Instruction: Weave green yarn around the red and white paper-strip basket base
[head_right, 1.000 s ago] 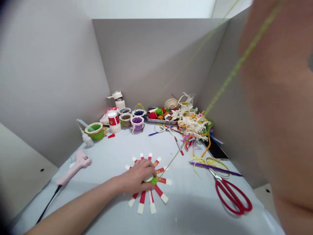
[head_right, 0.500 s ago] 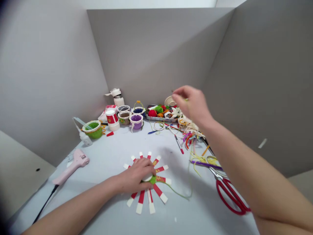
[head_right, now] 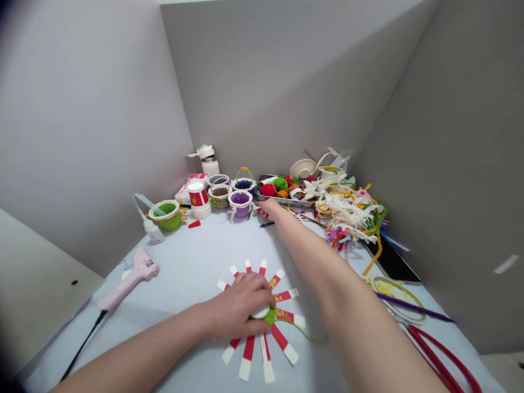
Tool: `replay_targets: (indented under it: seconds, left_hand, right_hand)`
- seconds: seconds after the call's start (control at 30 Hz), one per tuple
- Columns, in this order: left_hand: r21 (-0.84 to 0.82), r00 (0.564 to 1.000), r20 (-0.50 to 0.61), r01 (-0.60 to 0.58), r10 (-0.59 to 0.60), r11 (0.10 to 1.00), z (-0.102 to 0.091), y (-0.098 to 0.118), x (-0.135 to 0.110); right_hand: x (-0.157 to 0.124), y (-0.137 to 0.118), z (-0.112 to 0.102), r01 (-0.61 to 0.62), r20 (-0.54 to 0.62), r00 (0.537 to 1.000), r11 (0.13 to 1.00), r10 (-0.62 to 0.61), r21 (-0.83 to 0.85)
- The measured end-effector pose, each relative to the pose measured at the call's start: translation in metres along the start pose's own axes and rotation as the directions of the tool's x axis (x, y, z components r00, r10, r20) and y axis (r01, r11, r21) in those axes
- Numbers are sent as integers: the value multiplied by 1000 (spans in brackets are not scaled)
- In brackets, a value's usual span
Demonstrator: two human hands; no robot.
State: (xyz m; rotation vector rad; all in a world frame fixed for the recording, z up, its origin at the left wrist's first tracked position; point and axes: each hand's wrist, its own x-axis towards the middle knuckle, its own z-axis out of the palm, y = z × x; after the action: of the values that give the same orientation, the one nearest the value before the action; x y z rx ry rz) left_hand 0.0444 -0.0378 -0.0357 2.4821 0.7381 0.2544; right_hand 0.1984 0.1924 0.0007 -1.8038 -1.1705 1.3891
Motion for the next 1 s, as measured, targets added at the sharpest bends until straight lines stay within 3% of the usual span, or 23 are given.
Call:
replay_targets:
  seconds: [0.1,0.23,0.37,0.47,0.7,0.93,1.0]
  left_hand:
    - [3,1000,3,0,0,1000,0,0,1]
    - [2,1000,21,7,-7,1000,-1,1,1]
    - [-9,1000,15,4,-4,1000,-1,0,1]
    - [-19,1000,4,1,-1,1000,0,0,0]
    - [-8,1000,2,-3,3,1000,-3,0,0]
    - [-12,1000,5,-4,5,1000,-4,2,-1]
    - [-14,1000,8,5,-5,1000,-5,4,-1]
  right_hand:
    - [10,0,6,1,-4,1000,1000,-1,14]
    - [7,-14,-12,62,-21,998,998,-61,25]
    - [-9,-56,-50,202,-82,977,978,-198,42]
    - [-26,-99,-75,331,-161,934,942,-320,47]
    - [-88,-184,-120,577,-309,779,817,-546,10]
    - [-176,-230,-179,701,-422,625,710,-657,-66]
    - [-210,-242,-204,746,-425,472,607,-772,-275]
